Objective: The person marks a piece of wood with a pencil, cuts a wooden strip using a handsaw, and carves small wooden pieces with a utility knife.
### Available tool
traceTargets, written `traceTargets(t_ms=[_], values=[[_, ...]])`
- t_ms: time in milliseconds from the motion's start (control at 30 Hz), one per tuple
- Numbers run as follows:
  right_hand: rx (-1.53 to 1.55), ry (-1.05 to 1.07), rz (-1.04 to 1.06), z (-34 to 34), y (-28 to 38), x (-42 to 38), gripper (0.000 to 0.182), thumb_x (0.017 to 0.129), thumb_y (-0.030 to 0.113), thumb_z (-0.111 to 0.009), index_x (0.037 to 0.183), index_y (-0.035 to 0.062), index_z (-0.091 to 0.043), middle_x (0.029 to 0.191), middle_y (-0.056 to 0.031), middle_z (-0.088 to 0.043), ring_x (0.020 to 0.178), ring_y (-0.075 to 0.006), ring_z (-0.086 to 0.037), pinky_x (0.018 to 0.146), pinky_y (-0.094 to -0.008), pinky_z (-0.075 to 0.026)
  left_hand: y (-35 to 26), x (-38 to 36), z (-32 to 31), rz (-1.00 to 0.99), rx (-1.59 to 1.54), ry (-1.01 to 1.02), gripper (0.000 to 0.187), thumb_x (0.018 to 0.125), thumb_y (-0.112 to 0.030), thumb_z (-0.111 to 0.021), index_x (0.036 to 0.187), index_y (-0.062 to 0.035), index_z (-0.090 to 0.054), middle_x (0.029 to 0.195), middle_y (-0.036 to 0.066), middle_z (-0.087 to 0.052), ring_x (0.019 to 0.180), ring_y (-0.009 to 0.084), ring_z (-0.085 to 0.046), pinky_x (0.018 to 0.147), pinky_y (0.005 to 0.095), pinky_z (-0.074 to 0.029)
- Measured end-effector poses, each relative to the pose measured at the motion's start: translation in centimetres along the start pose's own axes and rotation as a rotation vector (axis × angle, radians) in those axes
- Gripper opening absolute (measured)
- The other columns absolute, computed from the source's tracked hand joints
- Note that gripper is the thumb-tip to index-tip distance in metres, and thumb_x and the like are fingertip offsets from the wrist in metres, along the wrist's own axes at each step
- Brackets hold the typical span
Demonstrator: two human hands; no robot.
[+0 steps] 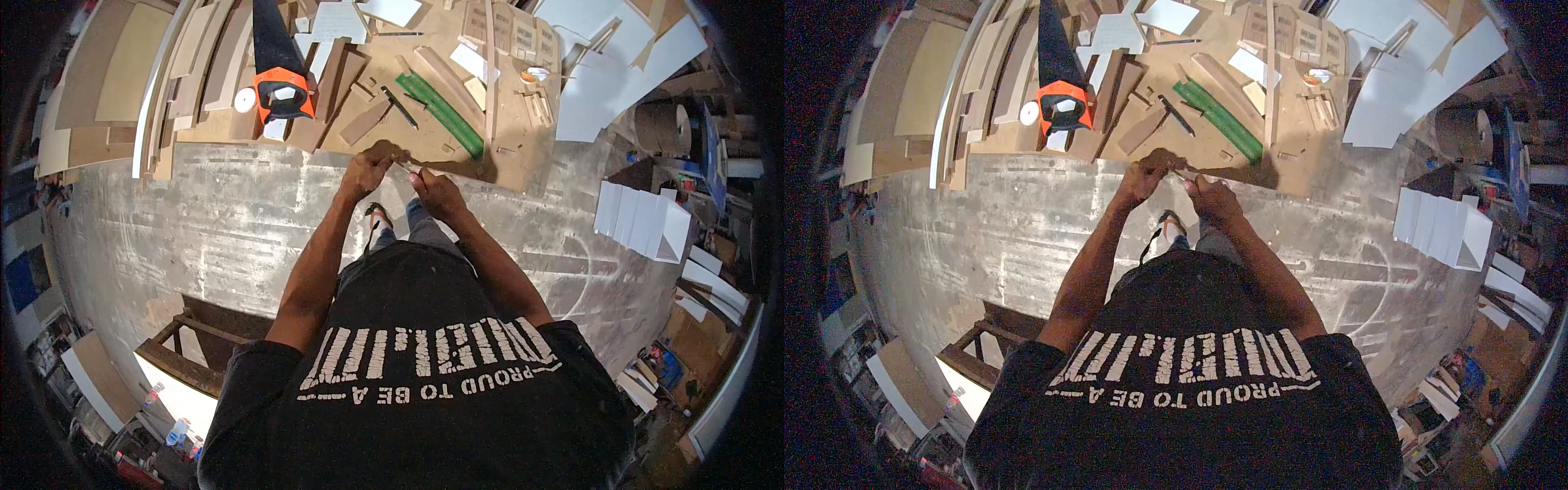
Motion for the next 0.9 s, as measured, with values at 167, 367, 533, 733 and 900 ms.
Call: traceTargets(t_ms=[167, 367, 533, 733, 900], values=[[-0.044, 0.002, -0.071, -0.2, 0.2, 0.1, 0.048, 0.101, 0.046, -0.038, 0.102, 0.0023, -0.056, 0.082, -0.0298, -0.066, 0.081, -0.0478, -0.066, 0.073, -0.0573, -0.052, 3.2, 0.1, -0.9, 0.155, 0.074, 0.050, 0.022, 0.095, -0.011, -0.053, 0.110, -0.0047, -0.067, 0.111, 0.012, -0.067, 0.102, 0.0270, -0.065, 0.089, 0.0338, -0.050], [-0.044, -0.015, -0.106, -0.7, 0.7, -0.2, 0.048, 0.102, 0.046, -0.034, 0.105, 0.0029, -0.054, 0.081, -0.0278, -0.067, 0.078, -0.0479, -0.066, 0.072, -0.0578, -0.052, -2.0, 0.0, 0.7, -0.004, -0.010, -0.025, 0.023, 0.095, -0.013, -0.053, 0.111, -0.0057, -0.068, 0.106, 0.012, -0.069, 0.099, 0.0293, -0.067, 0.086, 0.0350, -0.051], [-0.085, -0.032, -0.157, 0.0, 2.0, -0.5, 0.048, 0.103, 0.046, -0.034, 0.107, 0.0031, -0.055, 0.082, -0.0275, -0.067, 0.081, -0.0463, -0.067, 0.074, -0.0573, -0.053, -0.3, -0.3, 0.5, 0.099, 0.054, -0.018, 0.023, 0.096, -0.016, -0.053, 0.111, -0.0046, -0.067, 0.105, 0.012, -0.070, 0.100, 0.0303, -0.068, 0.085, 0.0354, -0.051], [-0.157, -0.072, -0.147, -0.8, 1.1, 0.1, 0.041, 0.102, 0.039, -0.038, 0.105, 0.0025, -0.054, 0.083, -0.0257, -0.068, 0.078, -0.0452, -0.066, 0.071, -0.0524, -0.053, 2.8, -0.3, -0.4, 0.098, -0.041, -0.142, 0.031, 0.091, -0.033, -0.062, 0.099, -0.0044, -0.071, 0.088, 0.026, -0.068, 0.092, 0.0408, -0.067, 0.076, 0.0458, -0.052], [0.099, -0.370, 0.143, -1.6, -5.9, 0.2, 0.049, 0.101, 0.045, -0.038, 0.096, 0.0028, -0.062, 0.073, -0.0225, -0.065, 0.073, -0.0380, -0.066, 0.068, -0.0470, -0.051, -1.5, -1.8, 1.5, 0.327, 0.100, -0.032, 0.027, 0.095, -0.025, -0.059, 0.101, -0.0007, -0.069, 0.090, 0.021, -0.069, 0.084, 0.0296, -0.067, 0.078, 0.0392, -0.052]])
Point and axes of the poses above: each hand's wrist, its own x-axis towards the middle knuckle, its own z-axis out of the back of the hand, y = z × x, the point moved 8 cm from there along x, towards the middle knuckle
